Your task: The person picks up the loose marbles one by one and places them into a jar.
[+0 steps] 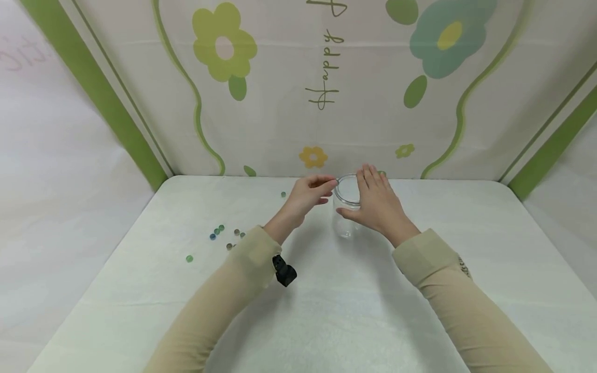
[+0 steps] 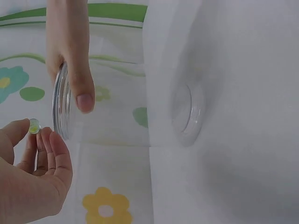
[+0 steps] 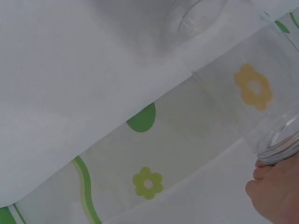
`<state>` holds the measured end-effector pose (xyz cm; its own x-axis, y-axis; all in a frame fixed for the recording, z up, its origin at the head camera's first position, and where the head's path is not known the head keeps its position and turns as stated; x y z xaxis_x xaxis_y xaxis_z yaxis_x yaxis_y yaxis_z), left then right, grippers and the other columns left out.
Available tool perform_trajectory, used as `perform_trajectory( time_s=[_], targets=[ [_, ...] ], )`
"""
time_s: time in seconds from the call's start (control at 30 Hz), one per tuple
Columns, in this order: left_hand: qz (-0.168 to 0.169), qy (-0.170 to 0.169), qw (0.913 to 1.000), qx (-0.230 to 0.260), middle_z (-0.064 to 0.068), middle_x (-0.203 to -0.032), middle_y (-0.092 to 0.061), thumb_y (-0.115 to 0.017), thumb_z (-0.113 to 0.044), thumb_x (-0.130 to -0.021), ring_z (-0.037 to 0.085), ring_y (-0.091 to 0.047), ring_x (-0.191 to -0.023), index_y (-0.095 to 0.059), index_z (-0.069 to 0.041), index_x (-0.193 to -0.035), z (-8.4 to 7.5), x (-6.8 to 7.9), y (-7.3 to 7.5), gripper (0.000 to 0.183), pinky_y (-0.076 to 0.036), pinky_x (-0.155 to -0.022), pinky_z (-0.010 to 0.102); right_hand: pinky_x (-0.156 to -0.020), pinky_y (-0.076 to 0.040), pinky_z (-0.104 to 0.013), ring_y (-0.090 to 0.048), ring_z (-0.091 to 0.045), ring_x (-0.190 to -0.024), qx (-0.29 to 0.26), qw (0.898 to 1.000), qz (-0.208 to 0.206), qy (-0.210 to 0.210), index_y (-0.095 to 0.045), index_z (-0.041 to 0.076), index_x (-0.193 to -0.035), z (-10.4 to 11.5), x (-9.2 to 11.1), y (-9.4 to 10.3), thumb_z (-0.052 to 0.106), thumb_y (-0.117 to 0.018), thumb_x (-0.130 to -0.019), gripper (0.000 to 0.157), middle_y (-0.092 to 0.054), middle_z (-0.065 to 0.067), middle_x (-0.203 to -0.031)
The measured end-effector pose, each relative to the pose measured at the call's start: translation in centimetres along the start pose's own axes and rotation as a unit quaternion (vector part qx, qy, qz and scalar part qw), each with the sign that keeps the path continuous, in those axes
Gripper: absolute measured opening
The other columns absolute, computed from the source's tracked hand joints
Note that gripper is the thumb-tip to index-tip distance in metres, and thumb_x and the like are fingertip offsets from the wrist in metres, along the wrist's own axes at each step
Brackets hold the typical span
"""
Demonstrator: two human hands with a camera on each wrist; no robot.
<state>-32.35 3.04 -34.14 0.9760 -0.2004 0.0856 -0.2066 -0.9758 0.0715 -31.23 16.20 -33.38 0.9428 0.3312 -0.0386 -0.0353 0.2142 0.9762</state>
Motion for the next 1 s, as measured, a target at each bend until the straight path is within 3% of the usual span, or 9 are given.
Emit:
perform_trajectory(
  time_s=[0.4,1.0],
  targets=[
    [0.010,-0.002,0.9997,-0.023,0.006,-0.118,-0.064,-0.063,-0.022,-0.093,0.011,-0.058,-0.090,-0.065,-0.009,-0.119,0.03,-0.06,-0.71,0.029,-0.056,-0.082,0.024,-0.121,-0.008,-0.059,-0.001,-0.044,-0.146,-0.025,1.000,0.011,-0.012,-0.008,-0.012,-0.148,-0.30,0.00,-0.19,0.052,-0.062,-0.086,0.105,-0.003,-0.031,-0.157],
    [-0.008,-0.031,0.9970,-0.071,0.005,-0.116,-0.065,-0.067,-0.019,-0.090,0.018,-0.064,-0.096,-0.068,-0.011,-0.115,-0.20,-0.13,-0.85,0.025,-0.056,-0.076,0.021,-0.121,-0.008,-0.058,-0.001,-0.043,-0.147,-0.036,0.999,0.004,-0.033,-0.007,-0.013,-0.148,-0.35,0.22,-0.13,0.056,-0.061,-0.085,0.107,-0.002,-0.031,-0.157]
  ],
)
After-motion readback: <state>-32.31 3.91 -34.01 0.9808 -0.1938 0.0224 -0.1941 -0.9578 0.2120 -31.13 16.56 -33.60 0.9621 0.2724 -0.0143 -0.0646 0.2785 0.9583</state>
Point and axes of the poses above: each hand's wrist, its own x-axis away from the middle knuckle, its own y-axis out of the back of the hand, z = x × y, the point moved 9 cm from there along -x, towards the middle knuckle
